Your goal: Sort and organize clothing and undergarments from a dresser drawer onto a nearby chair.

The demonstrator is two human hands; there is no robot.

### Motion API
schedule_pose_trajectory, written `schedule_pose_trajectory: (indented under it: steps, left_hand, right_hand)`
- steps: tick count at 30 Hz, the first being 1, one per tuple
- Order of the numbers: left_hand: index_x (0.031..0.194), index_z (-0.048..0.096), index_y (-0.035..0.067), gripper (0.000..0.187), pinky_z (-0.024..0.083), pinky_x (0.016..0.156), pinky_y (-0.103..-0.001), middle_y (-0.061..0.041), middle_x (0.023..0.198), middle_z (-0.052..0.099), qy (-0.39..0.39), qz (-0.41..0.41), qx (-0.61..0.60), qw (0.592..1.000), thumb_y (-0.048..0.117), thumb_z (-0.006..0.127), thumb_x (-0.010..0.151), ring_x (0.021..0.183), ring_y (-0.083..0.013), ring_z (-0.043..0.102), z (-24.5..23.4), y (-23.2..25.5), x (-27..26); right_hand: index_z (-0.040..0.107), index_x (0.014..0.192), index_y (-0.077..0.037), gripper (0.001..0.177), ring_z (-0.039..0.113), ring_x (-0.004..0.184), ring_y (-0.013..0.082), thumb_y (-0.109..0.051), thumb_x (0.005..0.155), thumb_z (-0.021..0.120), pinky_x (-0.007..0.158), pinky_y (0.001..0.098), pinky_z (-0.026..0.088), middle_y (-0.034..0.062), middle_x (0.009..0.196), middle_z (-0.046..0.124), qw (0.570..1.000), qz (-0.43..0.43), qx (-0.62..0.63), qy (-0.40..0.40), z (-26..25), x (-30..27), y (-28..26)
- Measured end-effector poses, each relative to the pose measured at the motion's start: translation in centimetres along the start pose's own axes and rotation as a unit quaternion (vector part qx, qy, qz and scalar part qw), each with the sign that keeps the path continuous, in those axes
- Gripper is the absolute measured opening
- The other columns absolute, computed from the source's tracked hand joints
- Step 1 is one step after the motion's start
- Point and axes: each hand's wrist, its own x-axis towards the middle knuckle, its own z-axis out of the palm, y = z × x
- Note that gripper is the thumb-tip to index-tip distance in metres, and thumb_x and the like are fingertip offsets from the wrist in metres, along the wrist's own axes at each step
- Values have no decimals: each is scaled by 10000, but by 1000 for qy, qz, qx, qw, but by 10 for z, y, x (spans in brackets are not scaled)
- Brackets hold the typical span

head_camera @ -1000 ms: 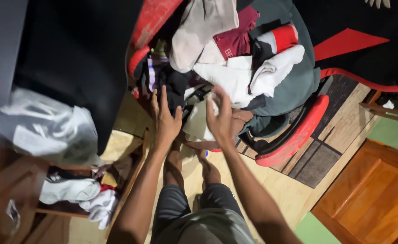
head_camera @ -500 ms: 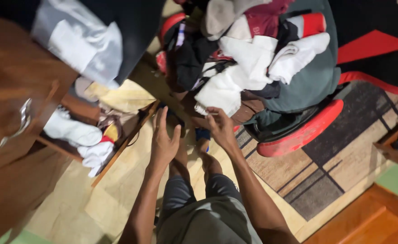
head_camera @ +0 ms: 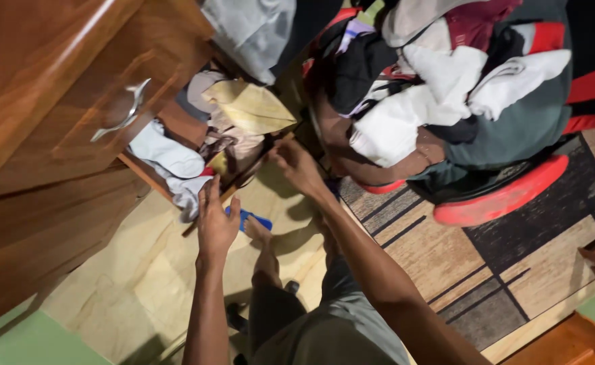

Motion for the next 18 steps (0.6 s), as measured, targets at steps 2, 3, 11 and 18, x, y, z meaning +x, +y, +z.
schedule_pose_trajectory:
  steps: [2,3,11,18]
  left_hand:
    - [1508,430,34,629,420,1089,-517,-307,1478,488,-4,-5,1,1000,247,659,962,1355,-491,474,-17,-23,-8]
    - [1509,437,41,620,422,1081,-516,-313,1479,478,-12,-20,-2,1000,250,660,969,1347,-497,472,-26,-33,-14]
    - [1505,473,70,574,473,1045,-479,-270,1400,541,-8,-91,-83,992,251,634,985,1290,-455,540,-105,-89,-37]
    - [1515,446,44,531,486,1053,-463,-237,1464,528,-24,-38,-119,992,199,612,1036,1312,-418,558,-131,-143,-54]
  right_hand:
    - [546,1335,51,329,648,1078,158,-10,1015,595,957,290,526,111,1166,652,999,-21,23,-35,36,10,34]
    - [531,1343,52,365,664,1076,173,-61,1011,630,946,307,539,120,1167,677,999,2,-8,-37,57,13,45]
    - [521,1377,38,622,731,1003,236,-371,941,692,836,368,592,169,1141,730,977,102,-171,-74,192,88,110]
    - [540,1206,20,534,628,871,308,-398,972,777,852,420,520,198,967,632,910,-67,-398,-96,168,125,248]
